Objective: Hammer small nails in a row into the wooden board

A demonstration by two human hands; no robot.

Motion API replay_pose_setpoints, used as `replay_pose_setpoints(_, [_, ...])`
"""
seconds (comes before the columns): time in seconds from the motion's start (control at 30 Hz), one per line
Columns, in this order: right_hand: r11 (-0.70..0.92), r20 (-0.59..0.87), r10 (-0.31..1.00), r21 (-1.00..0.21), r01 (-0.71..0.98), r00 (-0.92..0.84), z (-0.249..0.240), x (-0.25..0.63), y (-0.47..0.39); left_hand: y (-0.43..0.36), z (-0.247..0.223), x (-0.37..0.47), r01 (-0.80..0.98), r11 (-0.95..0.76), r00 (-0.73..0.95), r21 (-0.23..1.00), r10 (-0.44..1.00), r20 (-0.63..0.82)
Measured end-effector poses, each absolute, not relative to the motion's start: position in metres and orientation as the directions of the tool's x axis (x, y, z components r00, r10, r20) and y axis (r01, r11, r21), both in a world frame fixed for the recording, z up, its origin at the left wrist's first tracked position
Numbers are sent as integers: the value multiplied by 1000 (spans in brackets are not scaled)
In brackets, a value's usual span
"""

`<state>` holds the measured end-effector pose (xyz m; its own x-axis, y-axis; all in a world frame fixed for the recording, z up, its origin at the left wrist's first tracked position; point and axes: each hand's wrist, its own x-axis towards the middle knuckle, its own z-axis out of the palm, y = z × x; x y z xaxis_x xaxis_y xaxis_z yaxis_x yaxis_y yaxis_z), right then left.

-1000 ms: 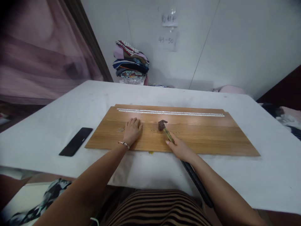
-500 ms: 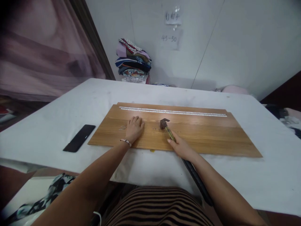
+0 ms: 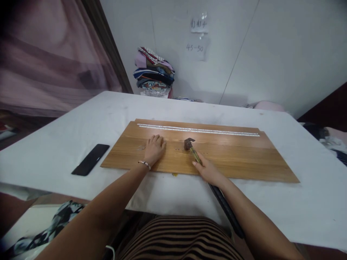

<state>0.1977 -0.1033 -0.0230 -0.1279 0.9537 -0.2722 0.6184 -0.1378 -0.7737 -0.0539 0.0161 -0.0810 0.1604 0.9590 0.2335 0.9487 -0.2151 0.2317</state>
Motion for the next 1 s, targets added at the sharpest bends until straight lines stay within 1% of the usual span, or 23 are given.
replay_pose_setpoints(0.37, [-175,-295,949,-782,598,-108,-24,196,-103,17,-82,-54,953,-212,162,218,961,223])
replay_pose_setpoints(1.0, [-131,-270,954,-766,629,-131,-21,195,-105,15,-78,-53,952,-204,156,228,965,211])
